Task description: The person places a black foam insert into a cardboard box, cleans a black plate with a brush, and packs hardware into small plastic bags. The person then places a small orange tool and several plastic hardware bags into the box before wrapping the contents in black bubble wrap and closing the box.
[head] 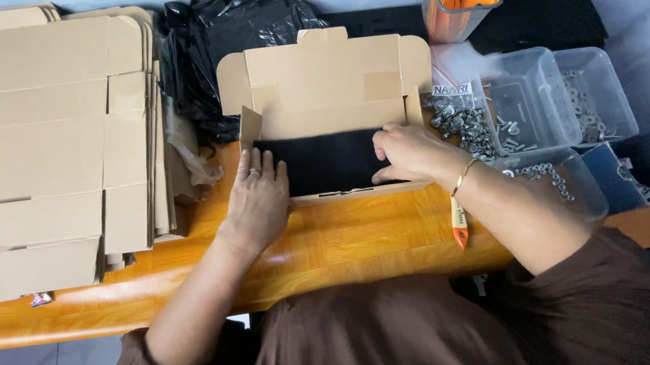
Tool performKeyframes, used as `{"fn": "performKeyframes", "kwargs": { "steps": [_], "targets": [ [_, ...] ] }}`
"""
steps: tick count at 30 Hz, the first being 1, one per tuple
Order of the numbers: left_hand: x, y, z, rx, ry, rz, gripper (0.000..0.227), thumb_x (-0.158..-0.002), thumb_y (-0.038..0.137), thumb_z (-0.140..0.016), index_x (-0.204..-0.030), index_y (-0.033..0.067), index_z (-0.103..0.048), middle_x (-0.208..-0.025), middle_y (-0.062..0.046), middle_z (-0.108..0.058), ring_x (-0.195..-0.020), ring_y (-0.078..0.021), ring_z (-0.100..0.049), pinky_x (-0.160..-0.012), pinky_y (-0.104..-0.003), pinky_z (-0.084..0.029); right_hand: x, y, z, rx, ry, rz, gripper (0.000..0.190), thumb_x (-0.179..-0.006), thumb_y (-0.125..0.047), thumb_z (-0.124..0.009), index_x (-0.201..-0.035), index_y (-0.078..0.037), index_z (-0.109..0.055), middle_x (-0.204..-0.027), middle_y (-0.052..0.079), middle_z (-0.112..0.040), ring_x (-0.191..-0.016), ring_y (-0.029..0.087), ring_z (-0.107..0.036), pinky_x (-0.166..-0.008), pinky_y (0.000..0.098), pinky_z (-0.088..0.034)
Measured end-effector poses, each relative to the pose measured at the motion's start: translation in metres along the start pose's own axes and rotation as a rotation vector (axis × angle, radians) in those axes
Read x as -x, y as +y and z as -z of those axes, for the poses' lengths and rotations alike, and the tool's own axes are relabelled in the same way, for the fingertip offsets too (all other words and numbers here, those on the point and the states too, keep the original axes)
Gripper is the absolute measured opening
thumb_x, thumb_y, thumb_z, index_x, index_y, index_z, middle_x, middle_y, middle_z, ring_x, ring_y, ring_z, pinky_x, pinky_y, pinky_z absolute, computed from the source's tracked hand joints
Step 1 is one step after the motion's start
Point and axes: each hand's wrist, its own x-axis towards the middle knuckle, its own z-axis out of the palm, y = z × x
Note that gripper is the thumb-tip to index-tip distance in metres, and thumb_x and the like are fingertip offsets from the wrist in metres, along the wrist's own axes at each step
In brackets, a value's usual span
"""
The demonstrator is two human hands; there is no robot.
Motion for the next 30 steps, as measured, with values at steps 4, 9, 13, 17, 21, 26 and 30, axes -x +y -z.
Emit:
{"fn": "performKeyframes", "kwargs": {
  "steps": [4,9,13,17,21,26,30],
  "targets": [
    [0.001,0.017,0.005,0.010,-0.065,0.033,0.074,-0.084,0.043,-0.077,-0.143,0.0016,-0.057,-0.153,-0.021,-0.052,-0.153,-0.0394,-0.032,-0.127,-0.056,-0.005,-0.005,0.008,-0.006,0.019,0.025,0.030,0.041,-0.072,-0.042,-0.088,-0.099,-0.017,-0.069,-0.107,0.009,-0.066,-0.107,0.038,-0.071,-0.088,0.0479,-0.058],
    [-0.009,0.018,-0.020,0.004,0.004,0.024,0.067,-0.084,0.040,-0.075,-0.134,-0.0023,-0.062,-0.146,-0.023,-0.057,-0.146,-0.0417,-0.042,-0.124,-0.058,-0.018,-0.008,-0.011,0.055,-0.011,0.150,0.064,0.030,-0.087,-0.035,-0.077,-0.109,-0.013,-0.074,-0.104,0.013,-0.074,-0.106,0.037,-0.071,-0.088,0.0474,-0.057],
    [-0.016,0.016,-0.052,-0.098,0.159,-0.041,0.053,-0.087,0.028,-0.055,-0.126,-0.0060,-0.066,-0.139,-0.033,-0.058,-0.135,-0.0480,-0.051,-0.117,-0.061,-0.032,-0.042,-0.010,0.094,0.094,0.594,0.110,0.039,-0.094,-0.025,-0.076,-0.123,-0.002,-0.066,-0.115,0.016,-0.053,-0.088,0.045,-0.066,-0.076,0.0563,-0.056],
    [-0.015,0.016,-0.060,-0.103,0.146,-0.015,0.065,-0.089,0.042,-0.058,-0.131,-0.0068,-0.062,-0.143,-0.032,-0.056,-0.136,-0.0476,-0.049,-0.118,-0.060,-0.030,-0.105,0.000,0.089,0.112,0.602,0.195,0.059,-0.091,-0.027,-0.074,-0.142,-0.004,-0.056,-0.129,0.017,-0.053,-0.121,0.041,-0.047,-0.109,0.0508,-0.036],
    [-0.007,0.018,-0.064,-0.117,0.215,-0.027,0.054,-0.088,0.023,-0.047,-0.132,-0.0060,-0.060,-0.144,-0.034,-0.054,-0.137,-0.0496,-0.049,-0.120,-0.060,-0.029,-0.136,0.002,0.072,0.130,0.525,0.104,0.063,-0.092,-0.035,-0.070,-0.146,-0.009,-0.052,-0.131,0.017,-0.052,-0.119,0.044,-0.045,-0.104,0.0543,-0.038],
    [-0.005,0.020,-0.069,-0.112,0.239,-0.032,0.054,-0.089,0.018,-0.041,-0.134,-0.0051,-0.059,-0.144,-0.034,-0.054,-0.137,-0.0504,-0.048,-0.120,-0.061,-0.030,-0.145,0.011,0.064,0.102,0.622,0.132,0.063,-0.087,-0.030,-0.074,-0.144,-0.011,-0.056,-0.117,0.019,-0.048,-0.113,0.043,-0.047,-0.103,0.0546,-0.040],
    [-0.001,0.021,-0.073,-0.112,0.275,-0.021,0.053,-0.091,0.017,-0.038,-0.135,-0.0044,-0.058,-0.145,-0.033,-0.053,-0.138,-0.0494,-0.048,-0.120,-0.059,-0.030,-0.140,0.022,0.071,0.122,0.889,0.353,0.015,-0.084,-0.017,-0.071,-0.099,-0.016,-0.073,-0.094,0.010,-0.047,-0.091,0.036,-0.051,-0.081,0.0492,-0.045]
  ]
}}
